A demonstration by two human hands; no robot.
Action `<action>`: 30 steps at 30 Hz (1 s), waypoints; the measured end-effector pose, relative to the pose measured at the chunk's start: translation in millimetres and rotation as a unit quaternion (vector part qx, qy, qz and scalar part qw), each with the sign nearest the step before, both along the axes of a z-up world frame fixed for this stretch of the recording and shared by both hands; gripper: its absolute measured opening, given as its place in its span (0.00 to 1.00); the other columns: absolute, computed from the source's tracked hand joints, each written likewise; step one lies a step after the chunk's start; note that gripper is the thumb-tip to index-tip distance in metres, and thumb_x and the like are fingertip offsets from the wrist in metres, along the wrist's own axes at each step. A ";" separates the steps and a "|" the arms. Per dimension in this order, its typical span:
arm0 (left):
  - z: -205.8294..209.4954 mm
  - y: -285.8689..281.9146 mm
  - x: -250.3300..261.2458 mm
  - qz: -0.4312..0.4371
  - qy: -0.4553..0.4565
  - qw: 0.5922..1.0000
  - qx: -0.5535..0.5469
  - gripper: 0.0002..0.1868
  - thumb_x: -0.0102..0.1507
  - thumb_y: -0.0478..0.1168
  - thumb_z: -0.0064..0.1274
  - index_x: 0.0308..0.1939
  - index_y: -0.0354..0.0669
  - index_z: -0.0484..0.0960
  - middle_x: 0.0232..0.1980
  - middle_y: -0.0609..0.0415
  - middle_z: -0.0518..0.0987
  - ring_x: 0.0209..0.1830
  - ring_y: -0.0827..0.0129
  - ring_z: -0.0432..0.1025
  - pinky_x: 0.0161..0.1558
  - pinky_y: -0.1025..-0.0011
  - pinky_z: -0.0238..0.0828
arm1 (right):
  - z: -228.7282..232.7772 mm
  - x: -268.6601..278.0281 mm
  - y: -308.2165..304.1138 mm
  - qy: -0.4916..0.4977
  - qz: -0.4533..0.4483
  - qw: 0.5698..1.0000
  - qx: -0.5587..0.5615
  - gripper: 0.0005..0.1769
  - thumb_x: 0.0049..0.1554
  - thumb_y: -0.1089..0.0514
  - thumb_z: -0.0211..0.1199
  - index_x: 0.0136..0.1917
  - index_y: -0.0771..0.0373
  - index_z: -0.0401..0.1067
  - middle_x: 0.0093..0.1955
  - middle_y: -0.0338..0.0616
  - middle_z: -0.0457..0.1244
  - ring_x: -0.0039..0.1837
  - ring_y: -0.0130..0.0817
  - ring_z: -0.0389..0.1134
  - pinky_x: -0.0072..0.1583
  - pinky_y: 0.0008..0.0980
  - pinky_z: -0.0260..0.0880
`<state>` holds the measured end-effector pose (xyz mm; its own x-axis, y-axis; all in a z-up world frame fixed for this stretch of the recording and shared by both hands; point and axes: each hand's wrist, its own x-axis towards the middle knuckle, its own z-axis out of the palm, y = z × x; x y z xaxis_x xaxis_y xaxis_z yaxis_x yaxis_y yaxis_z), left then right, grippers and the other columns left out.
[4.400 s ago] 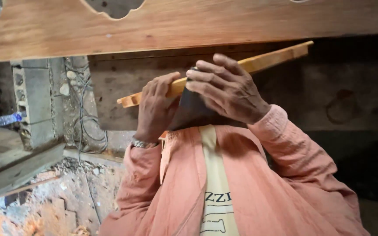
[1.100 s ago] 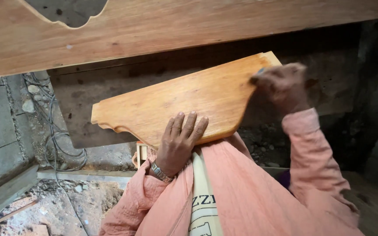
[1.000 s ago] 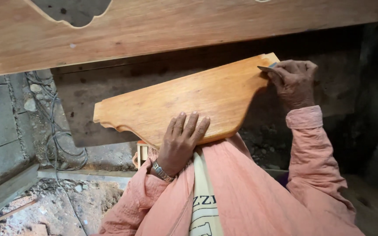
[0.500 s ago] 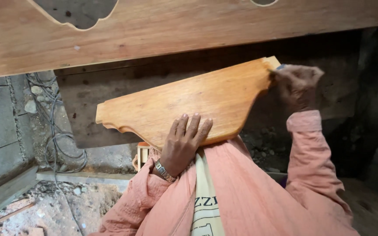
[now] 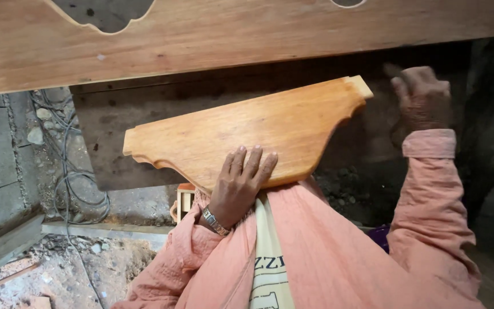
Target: The person sands a curved wooden piece using a sanding block. They hold the wood with one hand and rub the sanding block along the edges and flat surfaces to smooth the material.
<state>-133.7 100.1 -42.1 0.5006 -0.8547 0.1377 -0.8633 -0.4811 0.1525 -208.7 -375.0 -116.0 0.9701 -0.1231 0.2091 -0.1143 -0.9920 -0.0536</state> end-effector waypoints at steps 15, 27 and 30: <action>10.0 -3.8 5.9 -0.005 -0.004 1.000 -0.028 0.20 0.70 0.36 0.45 0.67 0.52 0.73 0.65 0.45 0.75 0.60 0.46 0.73 0.63 0.51 0.72 | 19.8 -17.1 67.8 0.033 -0.060 0.973 0.222 0.13 0.67 0.61 0.61 0.63 0.53 0.77 0.60 0.44 0.71 0.59 0.46 0.72 0.59 0.45 0.60; -16.5 -9.7 -2.9 0.042 -0.027 0.996 -0.076 0.19 0.72 0.50 0.46 0.66 0.59 0.78 0.60 0.47 0.81 0.57 0.46 0.77 0.59 0.50 0.74 | 31.7 3.4 86.0 -0.005 0.063 0.992 -0.113 0.14 0.59 0.56 0.67 0.56 0.38 0.81 0.56 0.29 0.66 0.58 0.35 0.66 0.61 0.35 0.61; -21.4 -8.8 -5.7 0.044 -0.029 0.996 -0.073 0.19 0.72 0.49 0.46 0.67 0.59 0.77 0.61 0.46 0.81 0.57 0.45 0.76 0.59 0.49 0.73 | 19.9 18.5 81.5 0.031 0.041 0.989 -0.138 0.13 0.57 0.53 0.69 0.55 0.35 0.80 0.53 0.25 0.64 0.58 0.33 0.66 0.60 0.36 0.63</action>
<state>-139.4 91.4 -63.5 0.5609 -0.7761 0.2883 -0.8278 -0.5319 0.1786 -190.2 -293.5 -96.1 0.9864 0.0103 0.1641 -0.0274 -0.9738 0.2258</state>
